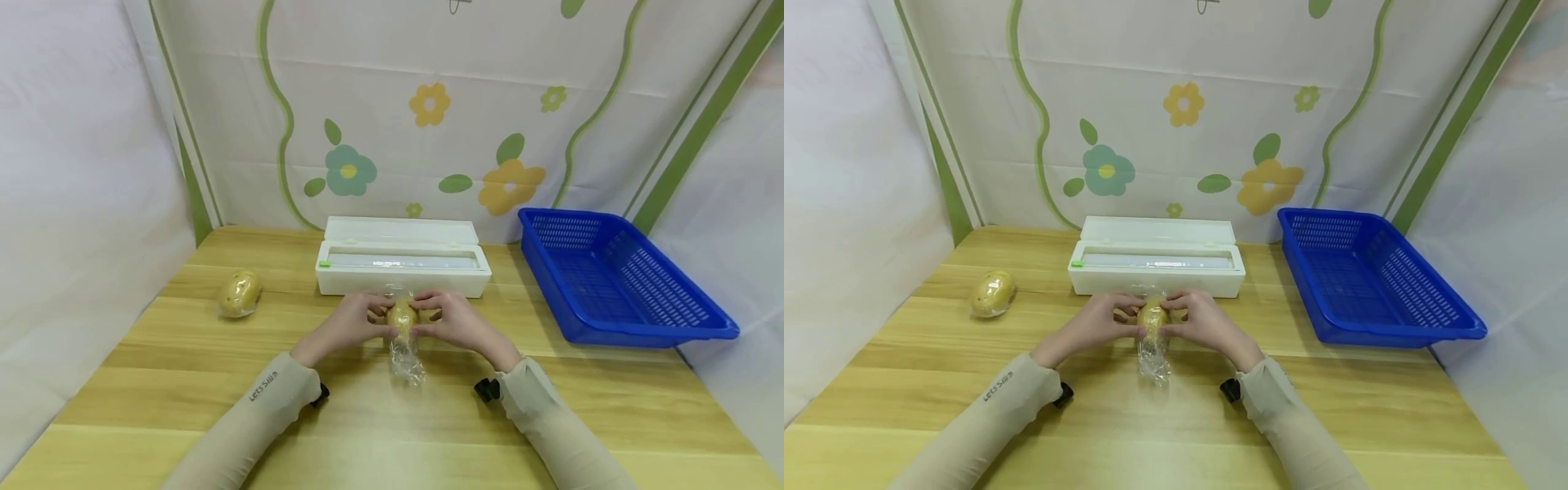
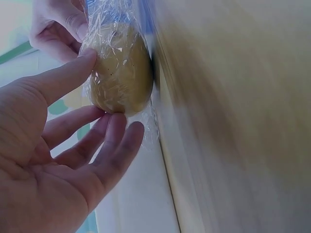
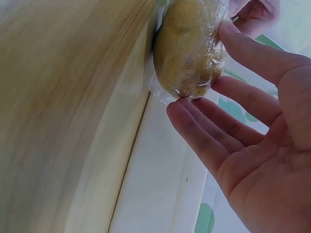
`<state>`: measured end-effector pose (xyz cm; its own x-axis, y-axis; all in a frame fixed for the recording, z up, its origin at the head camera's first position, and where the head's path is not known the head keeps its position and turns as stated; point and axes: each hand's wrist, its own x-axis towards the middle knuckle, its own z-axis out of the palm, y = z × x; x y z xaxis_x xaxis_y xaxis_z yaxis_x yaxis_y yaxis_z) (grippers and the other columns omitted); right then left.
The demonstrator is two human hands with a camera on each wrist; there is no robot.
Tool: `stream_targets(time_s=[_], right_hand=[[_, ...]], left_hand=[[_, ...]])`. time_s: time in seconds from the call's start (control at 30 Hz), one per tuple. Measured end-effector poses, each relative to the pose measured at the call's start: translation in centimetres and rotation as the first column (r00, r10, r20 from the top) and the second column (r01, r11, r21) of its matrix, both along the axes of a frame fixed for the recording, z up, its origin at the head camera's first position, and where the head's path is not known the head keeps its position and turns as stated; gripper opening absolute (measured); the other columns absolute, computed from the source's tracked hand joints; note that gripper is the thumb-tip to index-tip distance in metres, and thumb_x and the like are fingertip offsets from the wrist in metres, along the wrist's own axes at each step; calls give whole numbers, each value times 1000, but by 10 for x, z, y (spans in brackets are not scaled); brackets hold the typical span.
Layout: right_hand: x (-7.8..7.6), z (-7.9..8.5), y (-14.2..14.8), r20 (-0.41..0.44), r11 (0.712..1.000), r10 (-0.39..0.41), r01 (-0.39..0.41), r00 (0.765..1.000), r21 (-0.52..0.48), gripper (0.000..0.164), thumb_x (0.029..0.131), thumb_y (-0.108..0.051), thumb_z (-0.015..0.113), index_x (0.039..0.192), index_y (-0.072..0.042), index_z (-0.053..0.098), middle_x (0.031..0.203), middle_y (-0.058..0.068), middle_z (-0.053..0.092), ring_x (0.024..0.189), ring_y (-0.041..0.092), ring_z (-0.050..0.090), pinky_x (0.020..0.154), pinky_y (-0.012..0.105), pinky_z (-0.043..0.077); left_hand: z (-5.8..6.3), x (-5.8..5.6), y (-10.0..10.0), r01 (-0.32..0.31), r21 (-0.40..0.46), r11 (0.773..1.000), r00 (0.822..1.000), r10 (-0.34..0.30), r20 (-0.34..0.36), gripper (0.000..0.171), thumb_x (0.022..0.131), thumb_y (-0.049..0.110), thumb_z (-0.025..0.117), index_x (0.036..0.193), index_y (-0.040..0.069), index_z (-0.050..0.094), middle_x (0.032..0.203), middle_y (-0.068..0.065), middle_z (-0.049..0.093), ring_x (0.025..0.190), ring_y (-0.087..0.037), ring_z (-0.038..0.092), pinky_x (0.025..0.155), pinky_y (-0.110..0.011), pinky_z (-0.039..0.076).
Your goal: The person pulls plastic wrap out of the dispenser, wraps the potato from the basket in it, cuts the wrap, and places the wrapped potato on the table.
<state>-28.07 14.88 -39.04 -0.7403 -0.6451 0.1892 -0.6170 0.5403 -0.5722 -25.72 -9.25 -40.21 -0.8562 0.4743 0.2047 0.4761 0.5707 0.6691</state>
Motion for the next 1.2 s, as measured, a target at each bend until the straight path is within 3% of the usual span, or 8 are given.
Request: stream_targets(time_s=[0.2,0.33,0.4,0.5,0.6,0.8,1.07,1.2], right_hand=[[-4,3,6,-15,998,55,-55,998,-2,52,87,-25,78,132,-2,62,136,17,56,120,31,55,82,41,55],[-2,8,14,-174,991,132,-134,976,0,44,84,-10,79,126,-3,67,129,18,60,114,31,59,79,42,55],[1,10,17,-294,980,195,-196,936,26,41,79,-3,82,118,-4,72,122,15,65,106,29,62,76,41,55],[6,8,20,-423,953,299,-293,855,81,38,74,-3,86,110,-8,76,113,11,66,101,25,63,76,40,55],[10,2,20,-489,925,373,-359,789,127,36,71,-10,89,105,-12,77,109,7,64,99,21,62,75,35,54],[15,-11,16,-525,907,406,-401,748,129,42,68,-26,92,106,-15,78,105,4,59,99,18,55,74,32,52],[19,-15,10,-513,886,441,-450,737,115,24,73,-21,89,96,-19,80,105,5,57,101,20,50,74,37,52],[19,-13,3,-500,889,395,-459,771,-6,13,79,-9,84,88,-17,79,112,9,60,108,26,53,83,42,52]], left_hand=[[5,1,-4,19,-46,999,1000,-19,-10,54,90,31,74,133,2,60,130,-11,60,106,-25,61,85,-37,53],[13,7,-11,73,-1,997,991,-73,-116,42,94,21,71,128,-2,62,127,-13,62,109,-29,61,85,-37,54],[16,11,-16,131,2,991,963,-127,-236,35,90,11,74,122,-2,66,122,-13,64,107,-27,62,84,-34,54],[17,15,-22,219,-75,973,878,-230,-419,30,81,2,80,110,0,72,115,-11,65,105,-24,62,83,-31,53],[13,17,-26,269,-168,948,833,-317,-454,29,78,3,83,106,4,74,112,-7,63,104,-21,61,87,-30,51],[7,18,-22,266,-225,937,873,-333,-356,33,78,11,85,109,10,74,115,-1,61,106,-15,57,87,-26,49],[2,17,-12,261,-216,941,870,-326,-370,24,79,11,85,102,11,77,107,1,61,99,-12,56,85,-24,48],[3,16,-12,286,-185,940,867,-336,-367,18,83,6,80,100,9,77,106,1,62,97,-12,58,83,-24,50]])
